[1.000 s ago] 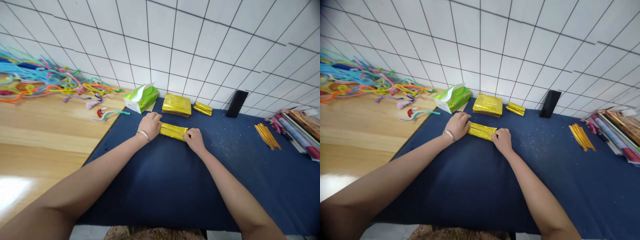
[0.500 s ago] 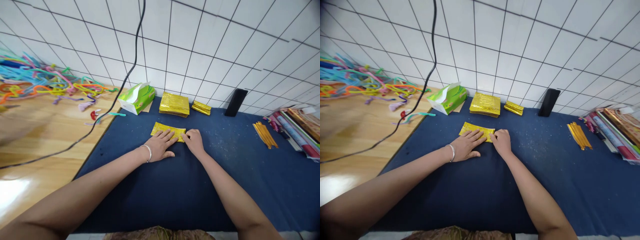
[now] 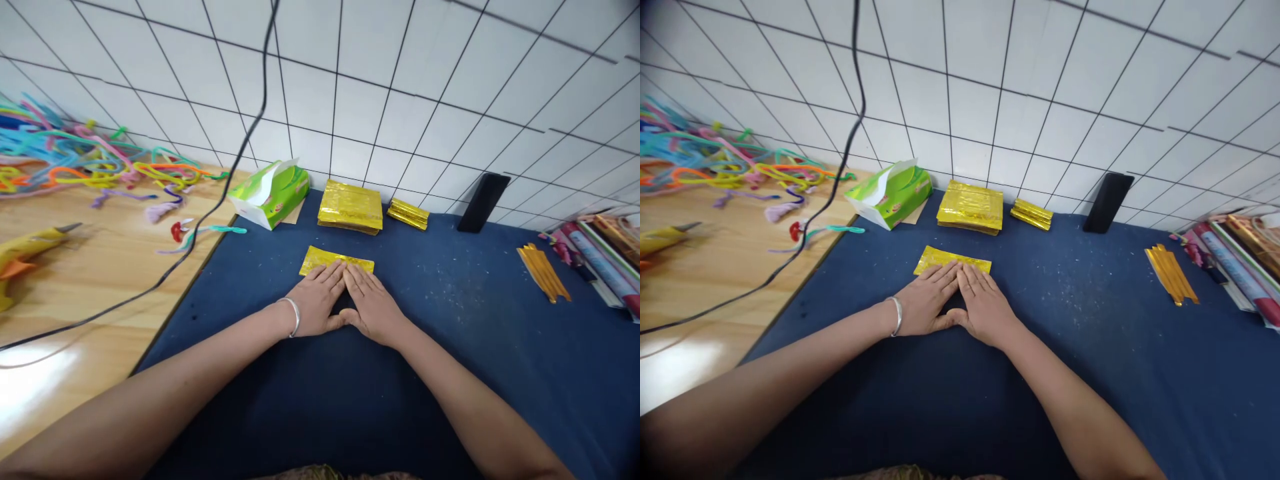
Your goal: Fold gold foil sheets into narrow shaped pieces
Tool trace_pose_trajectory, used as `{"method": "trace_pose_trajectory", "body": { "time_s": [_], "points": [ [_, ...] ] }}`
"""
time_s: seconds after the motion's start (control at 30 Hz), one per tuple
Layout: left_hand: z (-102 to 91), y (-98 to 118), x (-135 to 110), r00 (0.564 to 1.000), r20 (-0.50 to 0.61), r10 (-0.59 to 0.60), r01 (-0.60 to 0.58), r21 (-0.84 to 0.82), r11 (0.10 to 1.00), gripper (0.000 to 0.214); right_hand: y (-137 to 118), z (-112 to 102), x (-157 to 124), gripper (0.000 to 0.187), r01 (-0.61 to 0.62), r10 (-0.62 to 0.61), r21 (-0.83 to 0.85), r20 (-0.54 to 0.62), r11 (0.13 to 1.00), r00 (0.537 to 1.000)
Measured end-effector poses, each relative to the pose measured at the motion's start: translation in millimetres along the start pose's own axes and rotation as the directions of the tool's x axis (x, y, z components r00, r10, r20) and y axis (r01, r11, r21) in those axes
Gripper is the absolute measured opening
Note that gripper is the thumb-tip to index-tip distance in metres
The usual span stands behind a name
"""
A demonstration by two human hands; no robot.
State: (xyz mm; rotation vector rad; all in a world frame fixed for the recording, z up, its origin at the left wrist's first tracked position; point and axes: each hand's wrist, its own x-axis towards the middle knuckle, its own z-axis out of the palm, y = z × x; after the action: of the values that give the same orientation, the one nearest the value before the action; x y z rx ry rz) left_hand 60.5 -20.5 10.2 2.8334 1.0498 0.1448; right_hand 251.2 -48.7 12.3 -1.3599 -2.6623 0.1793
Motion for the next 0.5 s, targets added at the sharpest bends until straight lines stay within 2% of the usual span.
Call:
{"method": "trace_pose_trajectory", "body": {
  "time_s": [0.17,0.5],
  "points": [
    [-5.8,-5,-8,0.998,0.048,0.03,-0.029,-0.02,0.999,0.092,2,-2,0,0.078,-0.001,0.001,-0.013,0.021,1.0,1.0],
    [-2.4,-13,-33,0.997,0.055,-0.053,0.052,0.024,0.998,0.091,-2,-4,1,0.077,-0.01,0.011,-0.028,0.057,1.0,0.998]
  ]
}}
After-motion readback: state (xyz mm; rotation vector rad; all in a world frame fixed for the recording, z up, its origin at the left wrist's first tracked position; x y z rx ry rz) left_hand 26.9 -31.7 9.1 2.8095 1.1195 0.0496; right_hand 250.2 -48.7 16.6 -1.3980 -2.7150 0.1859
